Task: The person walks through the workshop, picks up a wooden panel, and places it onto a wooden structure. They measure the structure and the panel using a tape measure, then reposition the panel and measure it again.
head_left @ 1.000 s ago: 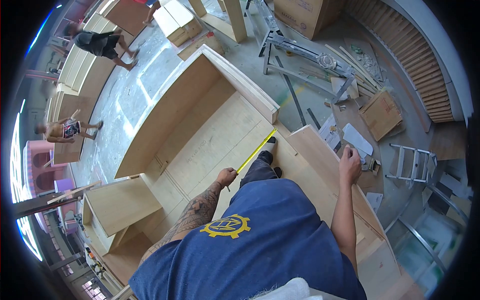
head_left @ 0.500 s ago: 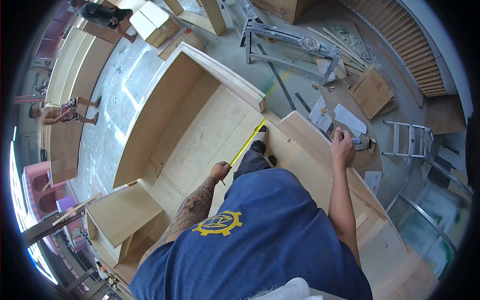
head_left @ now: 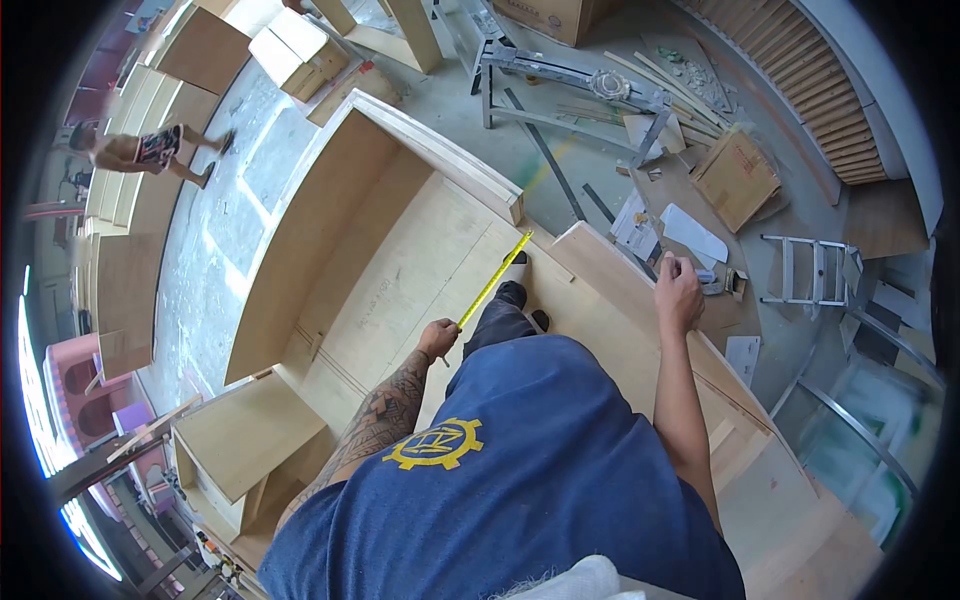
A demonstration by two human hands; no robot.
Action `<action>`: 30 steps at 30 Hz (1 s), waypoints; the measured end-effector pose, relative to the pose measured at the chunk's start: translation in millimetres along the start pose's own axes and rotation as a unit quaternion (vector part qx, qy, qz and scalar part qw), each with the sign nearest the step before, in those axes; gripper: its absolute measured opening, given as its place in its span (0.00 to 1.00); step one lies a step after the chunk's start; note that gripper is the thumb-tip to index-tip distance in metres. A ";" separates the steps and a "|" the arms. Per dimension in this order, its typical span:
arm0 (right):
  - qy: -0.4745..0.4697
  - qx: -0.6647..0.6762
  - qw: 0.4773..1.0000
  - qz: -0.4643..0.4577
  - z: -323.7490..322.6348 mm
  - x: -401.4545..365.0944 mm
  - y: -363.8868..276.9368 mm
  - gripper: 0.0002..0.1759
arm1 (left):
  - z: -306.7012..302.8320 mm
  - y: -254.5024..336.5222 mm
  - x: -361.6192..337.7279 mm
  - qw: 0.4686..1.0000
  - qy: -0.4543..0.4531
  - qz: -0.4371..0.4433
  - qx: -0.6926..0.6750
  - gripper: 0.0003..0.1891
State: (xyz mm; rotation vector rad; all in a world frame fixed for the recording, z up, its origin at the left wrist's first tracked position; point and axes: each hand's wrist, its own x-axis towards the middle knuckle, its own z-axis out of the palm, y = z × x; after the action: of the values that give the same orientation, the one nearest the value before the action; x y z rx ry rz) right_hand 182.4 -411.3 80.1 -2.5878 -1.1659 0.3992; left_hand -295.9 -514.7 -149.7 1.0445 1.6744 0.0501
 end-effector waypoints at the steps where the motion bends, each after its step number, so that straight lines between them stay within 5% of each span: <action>1: 0.000 0.004 1.000 -0.002 -0.2 0.1 0.0 0.21 | 0.4 -0.5 1.6 1.000 0.000 0.002 0.000 0.19; 24: 0.027 0.022 0.999 -0.041 4.2 -0.3 4.7 0.21 | -12.4 12.4 -22.2 0.999 -0.007 -0.028 -0.021 0.12; 25: 0.028 0.025 0.998 -0.043 4.4 0.2 5.1 0.21 | -12.6 10.4 -25.0 0.999 -0.004 -0.028 0.019 0.18; 30: 0.035 0.035 0.998 -0.039 4.4 0.4 5.2 0.20 | -20.8 27.2 -42.9 0.998 0.005 -0.022 0.066 0.18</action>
State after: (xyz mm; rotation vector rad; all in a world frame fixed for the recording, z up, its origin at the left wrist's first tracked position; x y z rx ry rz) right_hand 184.7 -413.7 74.1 -2.4678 -1.2025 0.3231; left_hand -296.1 -516.5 -94.9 1.1077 1.7265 -0.0856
